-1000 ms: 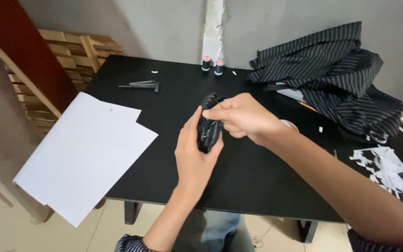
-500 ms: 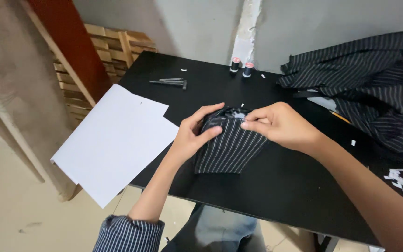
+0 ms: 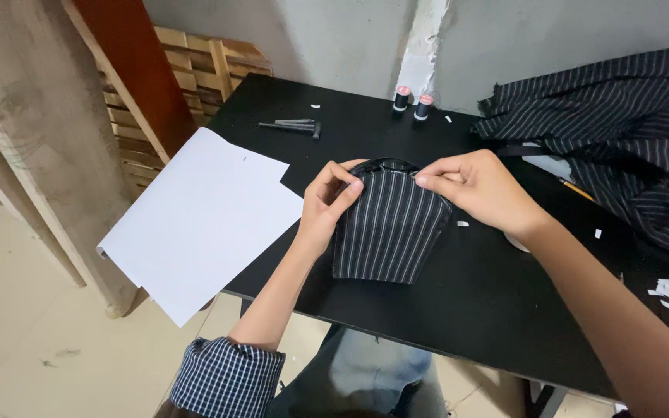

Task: Trimming and finishing a small striped fabric pouch on a workbench

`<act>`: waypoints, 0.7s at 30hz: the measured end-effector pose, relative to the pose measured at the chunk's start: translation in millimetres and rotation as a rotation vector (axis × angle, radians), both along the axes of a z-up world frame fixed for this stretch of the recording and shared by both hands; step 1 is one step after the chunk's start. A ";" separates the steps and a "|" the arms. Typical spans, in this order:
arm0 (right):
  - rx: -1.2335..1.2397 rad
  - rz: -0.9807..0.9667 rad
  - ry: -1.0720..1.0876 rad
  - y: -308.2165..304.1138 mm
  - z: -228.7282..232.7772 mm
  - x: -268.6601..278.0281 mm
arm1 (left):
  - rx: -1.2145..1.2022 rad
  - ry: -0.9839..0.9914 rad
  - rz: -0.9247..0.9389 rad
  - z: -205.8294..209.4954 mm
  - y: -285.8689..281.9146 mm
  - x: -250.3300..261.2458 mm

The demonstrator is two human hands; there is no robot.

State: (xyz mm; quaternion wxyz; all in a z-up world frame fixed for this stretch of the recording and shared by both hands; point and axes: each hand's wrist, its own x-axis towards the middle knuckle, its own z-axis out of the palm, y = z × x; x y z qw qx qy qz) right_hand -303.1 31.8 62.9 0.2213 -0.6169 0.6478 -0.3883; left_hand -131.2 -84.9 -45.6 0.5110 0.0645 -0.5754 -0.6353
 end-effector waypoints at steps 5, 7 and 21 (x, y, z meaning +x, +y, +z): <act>-0.160 0.031 0.157 2.7 -2.3 -9.3 | -0.114 -0.031 -0.010 10.5 15.7 14.7; -0.153 0.047 0.278 2.6 -8.7 -10.1 | -0.137 -0.022 -0.019 11.4 19.1 17.1; -1.029 0.503 1.439 66.7 -18.7 -0.8 | -0.617 -0.147 0.167 33.7 64.6 64.4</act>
